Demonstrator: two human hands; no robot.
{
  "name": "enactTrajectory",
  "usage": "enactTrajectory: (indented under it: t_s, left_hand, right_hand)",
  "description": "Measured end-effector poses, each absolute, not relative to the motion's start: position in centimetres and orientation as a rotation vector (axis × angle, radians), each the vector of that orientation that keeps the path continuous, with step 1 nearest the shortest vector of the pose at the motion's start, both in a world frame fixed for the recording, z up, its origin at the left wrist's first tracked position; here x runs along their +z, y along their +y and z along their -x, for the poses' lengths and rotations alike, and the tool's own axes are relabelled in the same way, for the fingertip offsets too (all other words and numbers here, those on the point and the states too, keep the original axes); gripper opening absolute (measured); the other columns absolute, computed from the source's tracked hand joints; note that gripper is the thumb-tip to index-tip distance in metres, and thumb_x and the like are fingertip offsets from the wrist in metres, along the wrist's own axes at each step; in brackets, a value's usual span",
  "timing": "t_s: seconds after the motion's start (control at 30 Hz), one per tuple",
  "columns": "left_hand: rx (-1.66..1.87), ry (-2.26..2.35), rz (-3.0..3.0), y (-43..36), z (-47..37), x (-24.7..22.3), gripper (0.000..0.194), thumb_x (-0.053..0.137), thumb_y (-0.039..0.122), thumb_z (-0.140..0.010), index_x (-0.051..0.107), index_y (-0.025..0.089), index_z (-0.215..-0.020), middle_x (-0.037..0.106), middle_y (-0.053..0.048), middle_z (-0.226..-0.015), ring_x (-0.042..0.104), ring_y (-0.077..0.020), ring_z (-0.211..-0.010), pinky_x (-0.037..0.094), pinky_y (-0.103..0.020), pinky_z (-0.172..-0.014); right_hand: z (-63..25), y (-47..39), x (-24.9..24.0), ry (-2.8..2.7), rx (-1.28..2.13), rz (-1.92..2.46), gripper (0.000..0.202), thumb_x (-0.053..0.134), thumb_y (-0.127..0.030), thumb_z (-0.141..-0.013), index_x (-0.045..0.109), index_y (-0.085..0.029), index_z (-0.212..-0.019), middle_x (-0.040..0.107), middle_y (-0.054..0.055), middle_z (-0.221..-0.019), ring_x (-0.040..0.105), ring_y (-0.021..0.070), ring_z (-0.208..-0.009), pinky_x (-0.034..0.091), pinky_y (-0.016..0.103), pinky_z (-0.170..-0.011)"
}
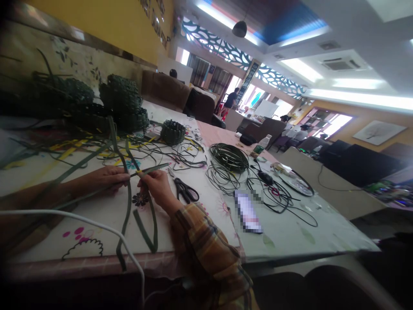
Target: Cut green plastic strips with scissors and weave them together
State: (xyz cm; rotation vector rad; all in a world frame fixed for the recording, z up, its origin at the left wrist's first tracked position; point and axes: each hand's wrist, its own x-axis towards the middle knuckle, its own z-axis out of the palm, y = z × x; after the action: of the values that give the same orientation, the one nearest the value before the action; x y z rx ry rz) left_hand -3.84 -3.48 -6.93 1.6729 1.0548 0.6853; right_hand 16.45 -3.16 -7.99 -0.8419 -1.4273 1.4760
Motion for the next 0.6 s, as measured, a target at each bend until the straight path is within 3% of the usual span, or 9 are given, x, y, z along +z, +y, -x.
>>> enactTrajectory:
  t_s: [0.13, 0.33, 0.6]
  left_hand:
    - [0.692, 1.026, -1.654, -3.7, 3.6, -6.8, 0.038, 0.054, 0.05, -0.089, 0.058, 0.014, -0.078, 0.047, 0.003, -0.056, 0.052, -0.0112, -0.05, 0.051, -0.024, -0.052]
    - [0.692, 1.008, -1.498, -3.5, 3.4, -7.8, 0.039, 0.056, 0.054, -0.088, 0.057, 0.015, -0.082, 0.042, 0.008, -0.05, 0.036, -0.0066, -0.038, 0.055, -0.027, -0.053]
    - [0.712, 1.065, -1.498, -3.8, 3.0, -7.1, 0.047, 0.06, 0.063, -0.08, 0.053, 0.017, -0.085, 0.042, 0.008, -0.051, 0.036, -0.0065, -0.038, 0.051, -0.026, -0.048]
  right_hand:
    - [-16.3, -3.0, -8.1, -1.404, 1.478, 0.846, 0.034, 0.071, -0.045, -0.075, 0.06, -0.015, -0.062, 0.059, -0.002, -0.054, 0.049, 0.0078, -0.039, 0.037, 0.02, -0.038]
    - [-16.1, -2.9, -8.5, -1.379, 1.443, 0.891, 0.034, 0.07, -0.043, -0.075, 0.058, -0.016, -0.06, 0.058, -0.002, -0.051, 0.049, 0.0079, -0.036, 0.034, 0.019, -0.034]
    - [-15.8, -3.0, -8.7, -1.397, 1.362, 0.901, 0.031, 0.067, -0.041, -0.077, 0.057, -0.017, -0.06, 0.057, -0.003, -0.051, 0.048, 0.0078, -0.035, 0.032, 0.019, -0.034]
